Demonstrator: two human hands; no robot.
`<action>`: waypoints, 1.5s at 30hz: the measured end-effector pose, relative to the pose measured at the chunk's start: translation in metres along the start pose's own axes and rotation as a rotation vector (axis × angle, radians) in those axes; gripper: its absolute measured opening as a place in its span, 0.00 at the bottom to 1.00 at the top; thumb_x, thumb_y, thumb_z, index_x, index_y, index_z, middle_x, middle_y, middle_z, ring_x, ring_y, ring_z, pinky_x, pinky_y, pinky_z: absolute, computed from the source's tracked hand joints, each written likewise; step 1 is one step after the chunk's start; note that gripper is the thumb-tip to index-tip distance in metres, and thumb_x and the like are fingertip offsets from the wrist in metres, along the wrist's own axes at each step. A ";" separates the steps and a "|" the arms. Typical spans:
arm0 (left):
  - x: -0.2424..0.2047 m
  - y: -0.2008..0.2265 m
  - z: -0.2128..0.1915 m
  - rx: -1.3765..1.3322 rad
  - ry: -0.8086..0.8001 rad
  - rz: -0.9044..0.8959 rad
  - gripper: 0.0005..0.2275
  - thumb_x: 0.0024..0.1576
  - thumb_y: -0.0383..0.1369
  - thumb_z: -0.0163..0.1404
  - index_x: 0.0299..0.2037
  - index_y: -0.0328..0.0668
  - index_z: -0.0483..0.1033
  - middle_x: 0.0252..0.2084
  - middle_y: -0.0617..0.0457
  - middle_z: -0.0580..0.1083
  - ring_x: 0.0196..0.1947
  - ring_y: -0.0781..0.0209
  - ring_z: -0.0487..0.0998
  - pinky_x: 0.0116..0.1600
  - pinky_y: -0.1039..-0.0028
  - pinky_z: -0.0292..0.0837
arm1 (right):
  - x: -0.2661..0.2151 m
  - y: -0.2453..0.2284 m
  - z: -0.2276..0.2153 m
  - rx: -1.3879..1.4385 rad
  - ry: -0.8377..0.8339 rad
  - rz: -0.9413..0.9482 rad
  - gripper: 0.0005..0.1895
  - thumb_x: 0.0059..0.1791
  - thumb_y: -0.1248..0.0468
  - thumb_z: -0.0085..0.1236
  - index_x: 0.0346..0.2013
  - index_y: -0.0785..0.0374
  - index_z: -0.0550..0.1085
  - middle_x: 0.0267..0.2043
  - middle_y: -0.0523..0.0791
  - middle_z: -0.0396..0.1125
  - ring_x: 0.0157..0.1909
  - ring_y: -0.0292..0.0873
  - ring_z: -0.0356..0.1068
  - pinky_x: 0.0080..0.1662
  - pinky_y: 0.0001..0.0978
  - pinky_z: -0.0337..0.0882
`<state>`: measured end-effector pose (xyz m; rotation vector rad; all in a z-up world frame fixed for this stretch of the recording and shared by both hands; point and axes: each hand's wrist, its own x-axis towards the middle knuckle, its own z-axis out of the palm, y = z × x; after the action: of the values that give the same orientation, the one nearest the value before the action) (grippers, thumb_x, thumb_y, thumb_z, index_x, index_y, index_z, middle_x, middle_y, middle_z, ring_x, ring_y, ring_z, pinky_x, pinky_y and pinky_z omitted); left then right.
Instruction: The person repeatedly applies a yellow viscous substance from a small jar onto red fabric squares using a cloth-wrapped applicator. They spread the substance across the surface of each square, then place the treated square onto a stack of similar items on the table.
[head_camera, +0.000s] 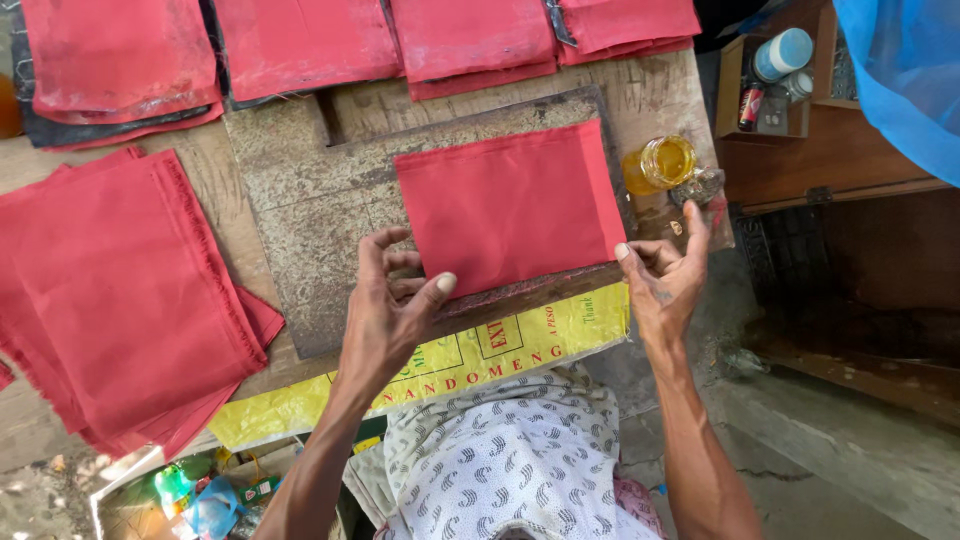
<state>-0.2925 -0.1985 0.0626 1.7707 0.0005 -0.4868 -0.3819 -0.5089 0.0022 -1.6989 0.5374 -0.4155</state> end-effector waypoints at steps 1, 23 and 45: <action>0.000 0.000 0.001 0.046 0.004 -0.009 0.30 0.54 0.39 0.60 0.62 0.39 0.58 0.46 0.42 0.74 0.39 0.60 0.82 0.40 0.69 0.85 | 0.001 0.002 0.000 0.002 -0.002 -0.005 0.49 0.51 0.72 0.65 0.79 0.65 0.45 0.38 0.46 0.73 0.36 0.33 0.70 0.41 0.23 0.71; 0.019 0.004 0.003 0.320 -0.065 0.065 0.34 0.44 0.26 0.65 0.64 0.37 0.68 0.57 0.48 0.72 0.28 0.64 0.77 0.34 0.77 0.82 | 0.000 0.018 -0.004 -0.329 0.190 -0.102 0.55 0.43 0.72 0.75 0.77 0.61 0.51 0.40 0.41 0.60 0.41 0.34 0.62 0.46 0.25 0.70; 0.019 0.006 -0.008 0.256 -0.179 0.115 0.30 0.46 0.21 0.61 0.63 0.37 0.68 0.58 0.46 0.69 0.33 0.60 0.81 0.36 0.73 0.80 | 0.129 -0.042 -0.037 -1.358 -0.494 -0.400 0.26 0.32 0.62 0.77 0.44 0.58 0.83 0.83 0.57 0.32 0.80 0.64 0.26 0.71 0.67 0.34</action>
<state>-0.2706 -0.1975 0.0636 1.9577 -0.3004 -0.5800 -0.2906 -0.6054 0.0482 -3.1106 0.0342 0.2065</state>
